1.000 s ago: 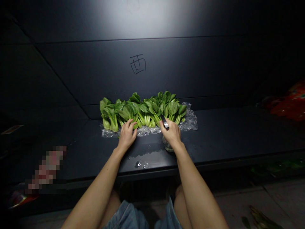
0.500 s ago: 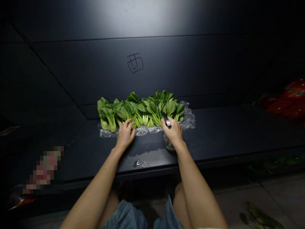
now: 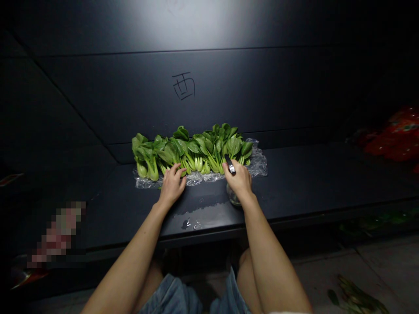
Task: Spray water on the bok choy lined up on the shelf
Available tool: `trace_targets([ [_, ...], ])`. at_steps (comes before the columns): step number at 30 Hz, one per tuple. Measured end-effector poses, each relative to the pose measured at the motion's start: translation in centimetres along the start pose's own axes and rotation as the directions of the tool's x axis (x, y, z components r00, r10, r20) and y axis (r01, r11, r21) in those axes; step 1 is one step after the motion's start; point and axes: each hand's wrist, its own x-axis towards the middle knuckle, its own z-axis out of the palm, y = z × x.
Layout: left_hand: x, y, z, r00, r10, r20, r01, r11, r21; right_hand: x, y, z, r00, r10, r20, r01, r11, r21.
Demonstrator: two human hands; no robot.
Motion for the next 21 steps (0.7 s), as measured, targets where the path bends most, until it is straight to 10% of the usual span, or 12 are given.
trace_targets([
  [21,-0.1,-0.1,0.2,1.0,0.014,-0.007,-0.014,1.0,0.007,0.4,1.4,-1.4,0.982,0.179,-0.06,-0.183,0.98,-0.073],
])
